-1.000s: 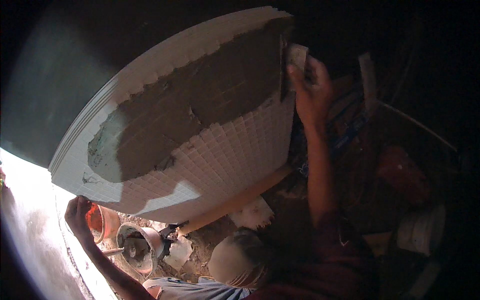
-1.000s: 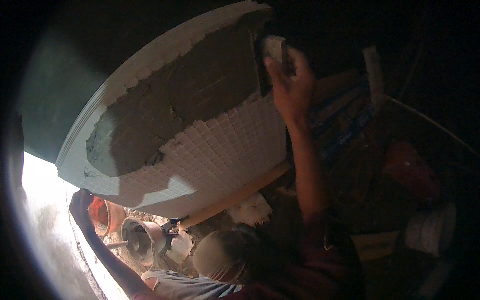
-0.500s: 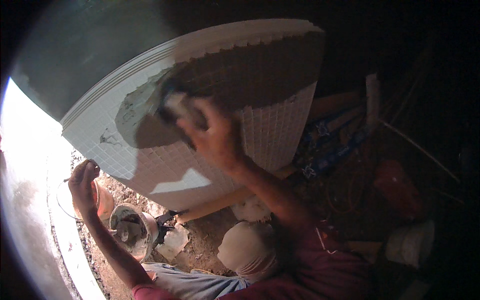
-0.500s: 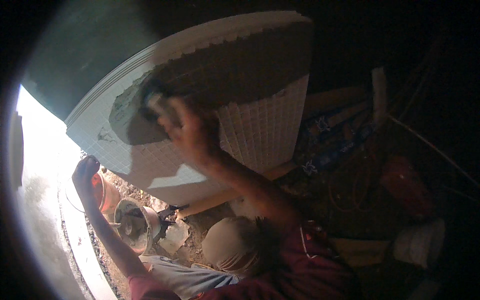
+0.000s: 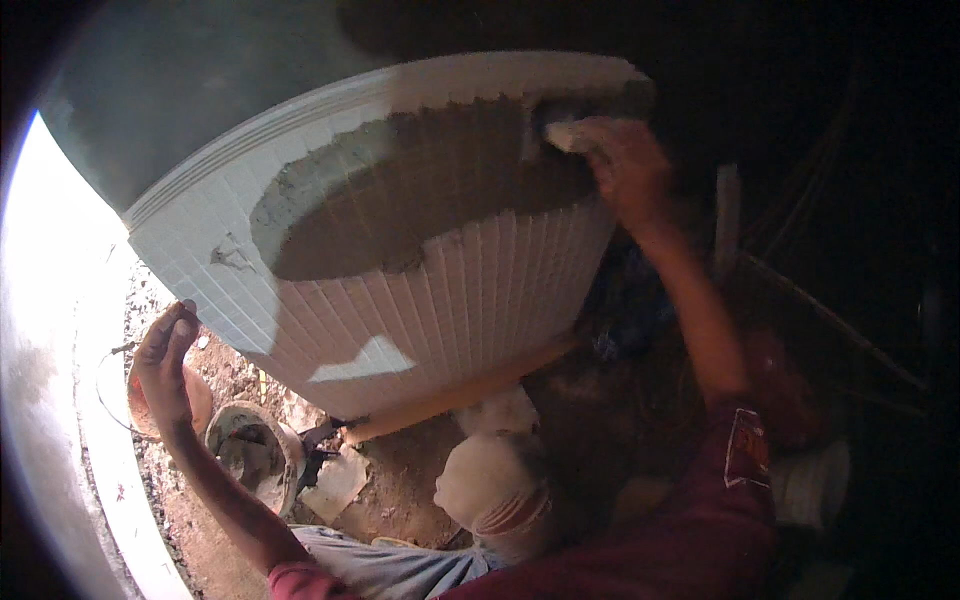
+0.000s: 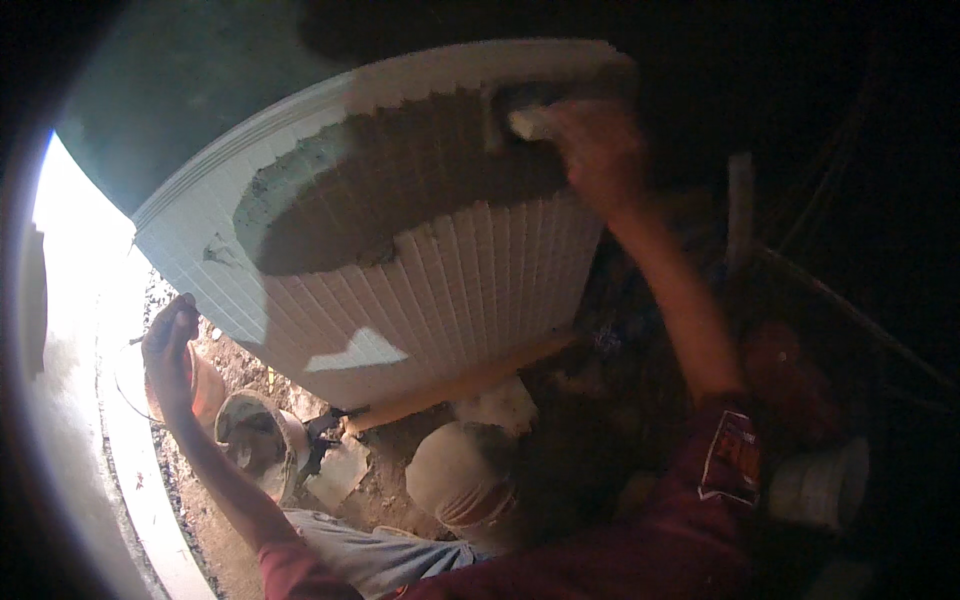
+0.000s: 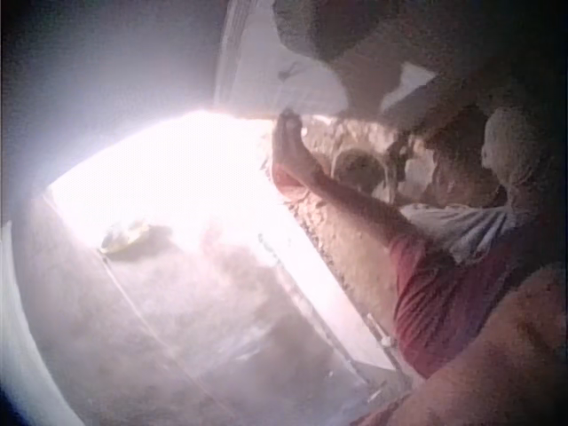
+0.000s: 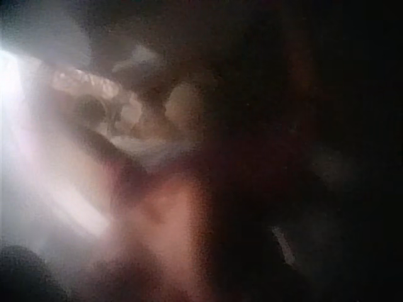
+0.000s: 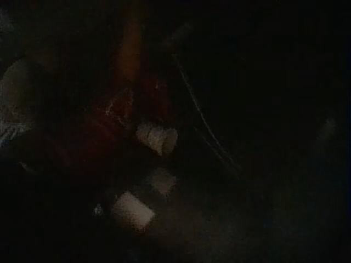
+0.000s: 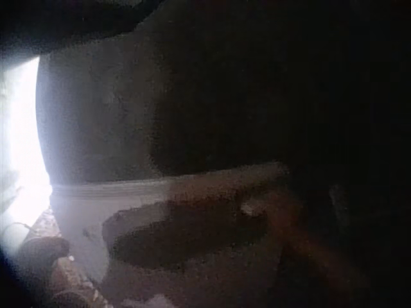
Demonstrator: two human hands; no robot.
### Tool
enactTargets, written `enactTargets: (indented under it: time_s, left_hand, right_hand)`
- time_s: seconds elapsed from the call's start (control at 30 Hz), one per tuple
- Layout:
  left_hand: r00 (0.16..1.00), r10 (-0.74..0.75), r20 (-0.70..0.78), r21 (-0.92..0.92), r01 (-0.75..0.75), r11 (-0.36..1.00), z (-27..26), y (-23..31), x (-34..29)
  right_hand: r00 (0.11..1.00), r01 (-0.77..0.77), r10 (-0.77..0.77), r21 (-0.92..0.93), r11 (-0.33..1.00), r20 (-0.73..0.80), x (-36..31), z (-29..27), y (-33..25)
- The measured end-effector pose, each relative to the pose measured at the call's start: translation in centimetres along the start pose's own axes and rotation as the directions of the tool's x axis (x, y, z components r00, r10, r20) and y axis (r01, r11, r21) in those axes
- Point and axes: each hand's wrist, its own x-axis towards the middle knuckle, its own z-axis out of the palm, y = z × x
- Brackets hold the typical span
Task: The person adjusts the head-mounted camera, then scoops cement from a bucket and applies it to a wall using a trowel. The person spreads the cement across the surface and smooths it.
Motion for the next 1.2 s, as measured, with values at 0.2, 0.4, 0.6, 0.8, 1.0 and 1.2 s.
enactTargets:
  time_s: [0.2, 0.4, 0.6, 0.8, 1.0, 1.2]
  left_hand:
    - [0.992, -0.025, 0.120, 0.056, 0.019, 0.998, -0.3, 1.8, -0.4]
    - [0.971, -0.022, 0.238, 0.037, 0.014, 0.999, -1.7, 1.6, -1.3]
    - [0.971, -0.047, 0.232, -0.003, 0.049, 0.999, -2.2, -0.5, -2.4]
    - [0.973, -0.063, 0.223, -0.111, 0.090, 0.990, -2.4, -2.2, -3.1]
    - [0.979, -0.089, 0.182, -0.153, 0.117, 0.981, -3.8, -2.8, -3.7]
    - [0.985, -0.075, 0.156, -0.174, 0.102, 0.979, -5.5, -2.4, -4.4]
  right_hand:
    - [0.881, -0.458, 0.473, 0.248, 0.854, -0.003, -5.7, 0.8, -2.8]
    - [0.498, -0.687, 0.867, 0.624, 0.373, 0.029, -3.4, 0.3, 3.3]
    - [0.582, -0.691, 0.803, 0.600, 0.404, 0.130, -1.6, 1.2, -2.6]
    - [0.666, -0.645, 0.723, 0.628, 0.436, 0.182, 1.3, 1.7, -9.1]
    - [0.712, -0.594, 0.685, 0.654, 0.468, 0.156, 3.7, 3.4, -15.6]
    - [0.777, -0.515, 0.617, 0.690, 0.508, 0.124, 6.4, 5.4, -22.8]
